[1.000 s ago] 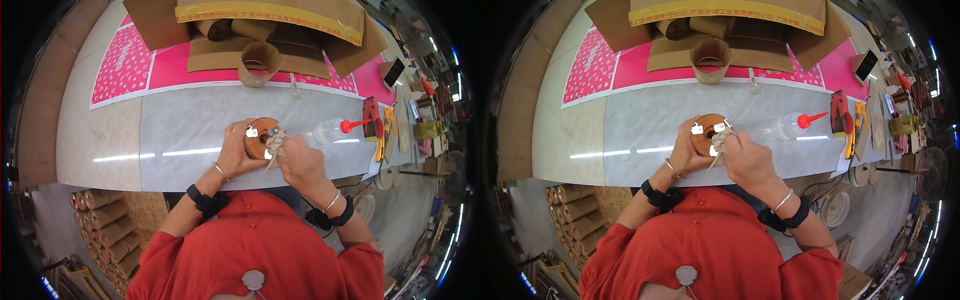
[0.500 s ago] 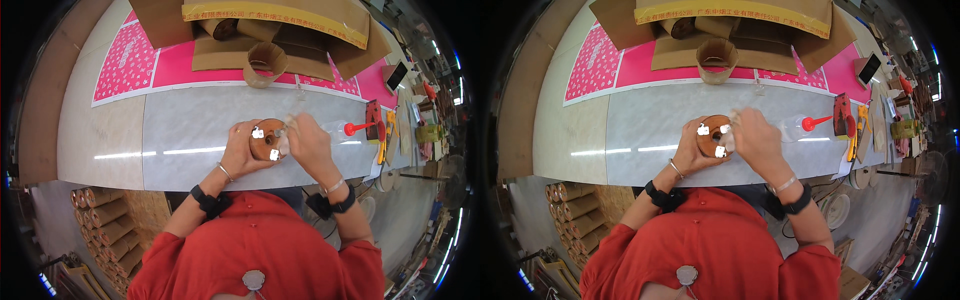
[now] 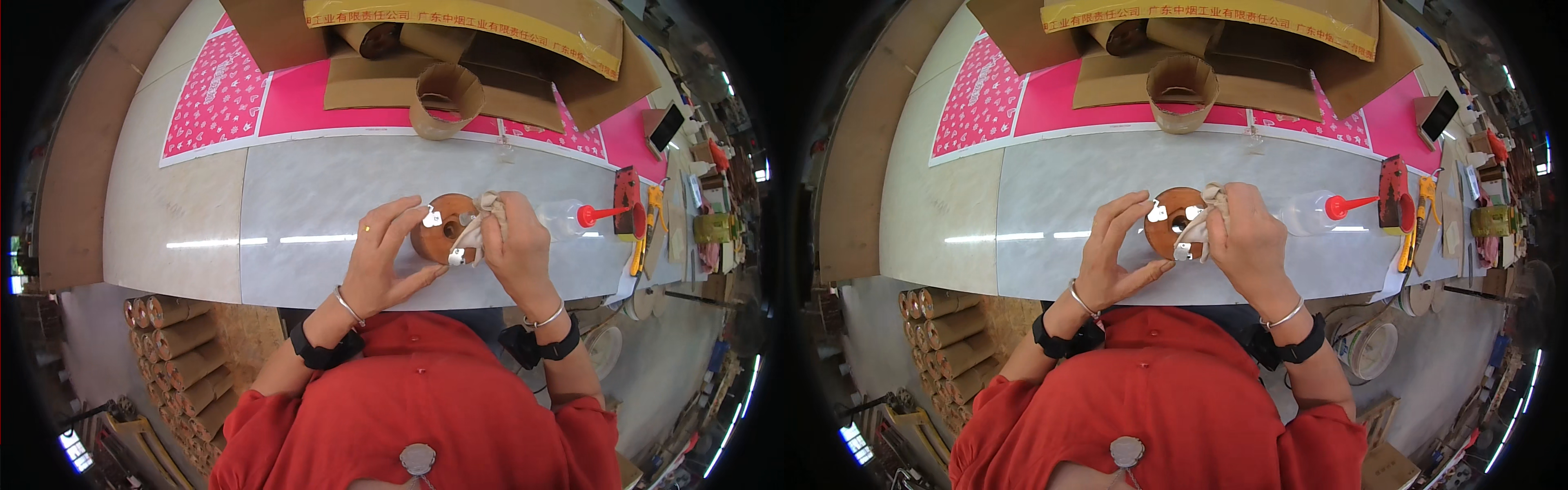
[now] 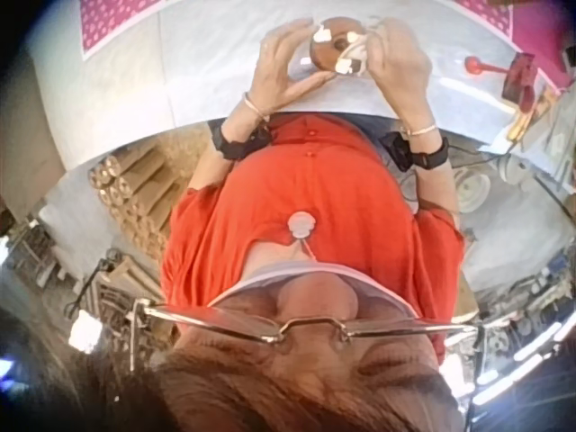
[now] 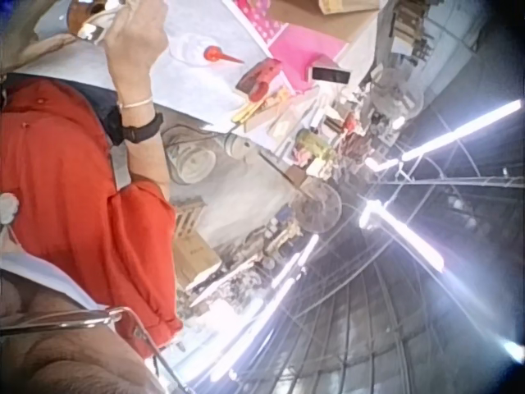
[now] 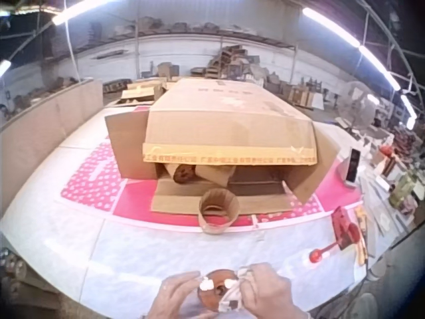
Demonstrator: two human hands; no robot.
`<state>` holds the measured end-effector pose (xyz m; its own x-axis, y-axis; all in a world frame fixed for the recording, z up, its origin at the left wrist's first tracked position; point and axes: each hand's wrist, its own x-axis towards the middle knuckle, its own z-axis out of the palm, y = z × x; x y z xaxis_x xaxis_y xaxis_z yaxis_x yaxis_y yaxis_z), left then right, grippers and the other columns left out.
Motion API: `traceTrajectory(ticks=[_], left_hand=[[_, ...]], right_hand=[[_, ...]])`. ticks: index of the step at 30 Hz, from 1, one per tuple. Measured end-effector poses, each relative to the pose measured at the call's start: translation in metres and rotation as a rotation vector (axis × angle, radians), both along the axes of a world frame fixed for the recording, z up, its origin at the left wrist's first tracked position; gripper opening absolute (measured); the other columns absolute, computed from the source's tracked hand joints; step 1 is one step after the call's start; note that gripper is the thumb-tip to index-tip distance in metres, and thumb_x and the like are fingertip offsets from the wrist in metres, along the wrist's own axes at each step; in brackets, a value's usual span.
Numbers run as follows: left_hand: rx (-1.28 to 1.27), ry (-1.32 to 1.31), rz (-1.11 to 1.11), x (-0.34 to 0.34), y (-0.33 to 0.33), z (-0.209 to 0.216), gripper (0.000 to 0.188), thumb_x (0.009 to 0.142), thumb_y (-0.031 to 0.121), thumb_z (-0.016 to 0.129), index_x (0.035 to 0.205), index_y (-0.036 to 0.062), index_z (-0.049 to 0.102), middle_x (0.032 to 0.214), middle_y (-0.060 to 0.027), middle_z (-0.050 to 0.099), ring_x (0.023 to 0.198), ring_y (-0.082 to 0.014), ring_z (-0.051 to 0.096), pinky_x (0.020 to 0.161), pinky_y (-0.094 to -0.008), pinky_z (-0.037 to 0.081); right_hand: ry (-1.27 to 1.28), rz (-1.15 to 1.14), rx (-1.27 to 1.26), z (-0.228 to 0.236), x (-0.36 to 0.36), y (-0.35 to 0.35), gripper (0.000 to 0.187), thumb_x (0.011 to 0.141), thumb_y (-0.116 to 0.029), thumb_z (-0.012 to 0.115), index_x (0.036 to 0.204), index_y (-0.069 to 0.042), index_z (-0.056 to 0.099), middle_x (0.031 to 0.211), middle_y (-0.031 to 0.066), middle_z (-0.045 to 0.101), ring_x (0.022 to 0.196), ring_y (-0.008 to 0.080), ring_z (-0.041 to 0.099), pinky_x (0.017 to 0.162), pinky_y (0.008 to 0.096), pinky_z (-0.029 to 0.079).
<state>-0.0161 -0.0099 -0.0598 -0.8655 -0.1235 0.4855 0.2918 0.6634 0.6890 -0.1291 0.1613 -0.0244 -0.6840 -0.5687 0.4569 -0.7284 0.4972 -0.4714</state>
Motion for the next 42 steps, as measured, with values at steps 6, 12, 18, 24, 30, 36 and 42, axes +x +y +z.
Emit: traceTrajectory(ticks=[6,12,18,24,30,36,42], left_hand=[[-0.091,0.095,0.084,0.006,0.008,0.002,0.067,0.062,0.019,0.083,0.121,0.0061,0.053,0.124,-0.0151,0.05,0.111,-0.031,0.05,0.09,-0.0387,0.044],[-0.323,0.232,0.042,0.008,0.011,-0.003,0.066,0.06,0.016,0.084,0.119,0.0061,0.055,0.124,-0.016,0.049,0.11,-0.0314,0.051,0.09,-0.0387,0.044],[0.04,0.097,0.092,0.013,0.014,-0.001,0.062,0.062,0.014,0.082,0.119,0.0086,0.056,0.126,-0.0164,0.047,0.112,-0.0311,0.049,0.091,-0.0384,0.043],[-0.086,0.129,0.022,0.014,0.016,0.0,0.066,0.062,0.017,0.082,0.122,0.0092,0.056,0.131,-0.0178,0.043,0.116,-0.0328,0.046,0.093,-0.0403,0.042],[-0.199,0.081,0.145,0.016,0.011,-0.001,0.063,0.062,0.017,0.081,0.121,0.0131,0.059,0.132,-0.0153,0.043,0.118,-0.0331,0.044,0.097,-0.0413,0.037],[-0.206,0.059,0.041,0.011,0.015,0.011,0.059,0.062,0.021,0.081,0.118,0.0164,0.062,0.134,-0.0144,0.042,0.121,-0.0345,0.041,0.097,-0.0426,0.035],[0.128,-0.024,0.024,0.003,0.011,-0.004,0.113,0.058,0.034,0.086,0.144,0.0014,0.021,0.144,-0.0201,0.032,0.132,-0.0374,0.031,0.107,-0.0425,0.029]], right_hand=[[0.011,0.017,-0.042,-0.002,0.0,-0.001,0.019,0.078,-0.008,0.059,0.095,-0.002,0.052,0.083,0.0137,0.056,0.067,0.0315,0.058,0.055,0.0372,0.047],[0.022,0.021,-0.008,-0.003,0.0,-0.002,0.019,0.079,-0.007,0.06,0.095,-0.002,0.052,0.083,0.0135,0.056,0.067,0.0311,0.058,0.054,0.0366,0.047],[0.037,0.019,-0.011,-0.002,0.0,-0.003,0.019,0.078,-0.006,0.06,0.095,-0.002,0.052,0.084,0.0131,0.057,0.068,0.0307,0.059,0.055,0.0361,0.047],[0.052,0.031,-0.007,-0.001,-0.001,-0.004,0.02,0.077,-0.006,0.06,0.094,-0.001,0.052,0.084,0.013,0.057,0.068,0.0307,0.059,0.055,0.0362,0.048],[0.026,0.031,0.007,-0.001,-0.001,-0.003,0.02,0.077,-0.006,0.06,0.094,-0.001,0.051,0.084,0.013,0.056,0.069,0.031,0.059,0.056,0.036,0.048],[0.044,0.033,0.006,-0.002,-0.001,-0.003,0.021,0.077,-0.006,0.06,0.095,-0.001,0.051,0.084,0.0133,0.056,0.07,0.0318,0.059,0.056,0.0366,0.048],[0.026,0.054,0.031,-0.003,-0.004,0.0,0.021,0.078,-0.009,0.06,0.097,-0.002,0.052,0.086,0.0133,0.056,0.07,0.0337,0.059,0.056,0.0375,0.048]])
